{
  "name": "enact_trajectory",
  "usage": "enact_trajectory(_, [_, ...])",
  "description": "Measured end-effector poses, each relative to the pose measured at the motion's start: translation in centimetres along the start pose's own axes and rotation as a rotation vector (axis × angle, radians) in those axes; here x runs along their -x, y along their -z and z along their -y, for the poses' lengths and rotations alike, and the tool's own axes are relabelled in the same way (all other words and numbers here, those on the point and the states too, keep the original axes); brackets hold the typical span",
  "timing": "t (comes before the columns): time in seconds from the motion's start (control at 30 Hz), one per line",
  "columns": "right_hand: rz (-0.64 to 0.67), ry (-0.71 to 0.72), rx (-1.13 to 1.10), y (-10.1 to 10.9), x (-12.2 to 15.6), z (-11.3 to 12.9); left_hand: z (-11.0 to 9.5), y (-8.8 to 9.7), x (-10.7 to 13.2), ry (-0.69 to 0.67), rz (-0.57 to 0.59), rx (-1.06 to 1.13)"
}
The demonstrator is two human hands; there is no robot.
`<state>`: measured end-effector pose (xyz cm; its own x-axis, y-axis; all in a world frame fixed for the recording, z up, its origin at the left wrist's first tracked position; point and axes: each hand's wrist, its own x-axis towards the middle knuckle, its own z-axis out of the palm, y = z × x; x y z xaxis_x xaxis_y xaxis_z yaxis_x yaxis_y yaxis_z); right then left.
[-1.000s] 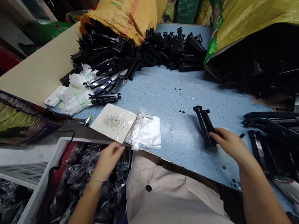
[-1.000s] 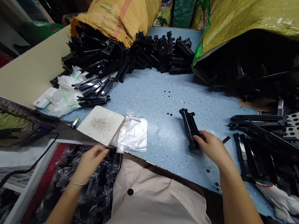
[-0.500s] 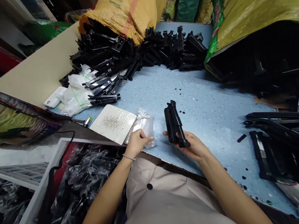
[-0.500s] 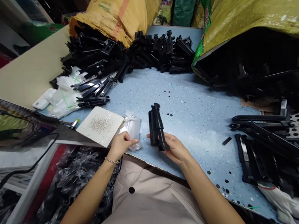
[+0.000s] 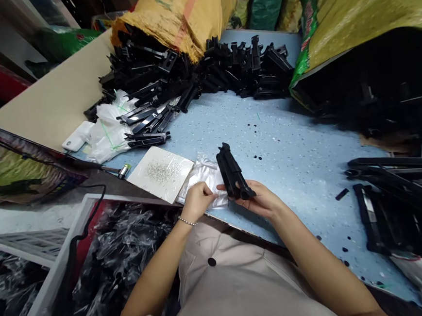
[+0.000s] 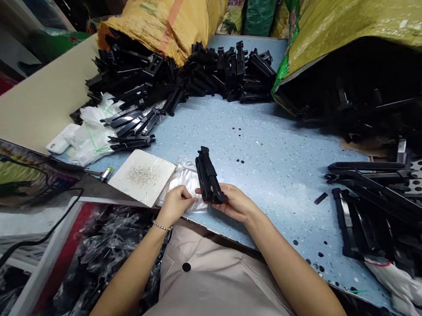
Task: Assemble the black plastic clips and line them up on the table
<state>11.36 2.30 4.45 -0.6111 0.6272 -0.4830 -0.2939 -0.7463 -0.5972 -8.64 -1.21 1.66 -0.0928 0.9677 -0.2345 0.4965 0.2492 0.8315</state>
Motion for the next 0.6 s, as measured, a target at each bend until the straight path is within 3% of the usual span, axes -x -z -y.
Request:
enact_trajectory(0.1, [-0.013, -0.023, 0.028, 0.1, -0.3, -0.7, -0.4, 0.2, 0.1, -0.009, -0.003, 0.024])
enact_trajectory(0.2, [-0.066, -0.019, 0.045, 0.5, -0.9, -1.7, -1.1, 2.1, 1.1, -0.170, -0.131, -0.013])
enact_trajectory(0.27, [-0.075, -0.010, 0.048, 0.7, -1.1, -1.9, -1.6, 3.6, 2.1, -0.321, -0.208, -0.216])
enact_trajectory(0.33, [-0.081, 0.005, 0.061, 0.7, -0.9, -1.8, -2.1, 4.7, 3.0, -0.384, -0.159, -0.484])
enact_trajectory(0.4, [-0.090, 0.037, 0.070, 0.4, -0.1, -1.4, -2.2, 5.1, 3.2, -0.356, -0.080, -0.646])
enact_trajectory(0.5, [-0.030, 0.019, 0.043, -0.2, 2.4, -1.4, -1.8, 4.7, 2.4, -0.326, -0.040, -0.557])
enact_trajectory(0.6, [0.080, -0.170, -0.082, -0.4, 4.5, -2.8, -1.0, 4.2, 1.5, -0.338, -0.047, -0.354])
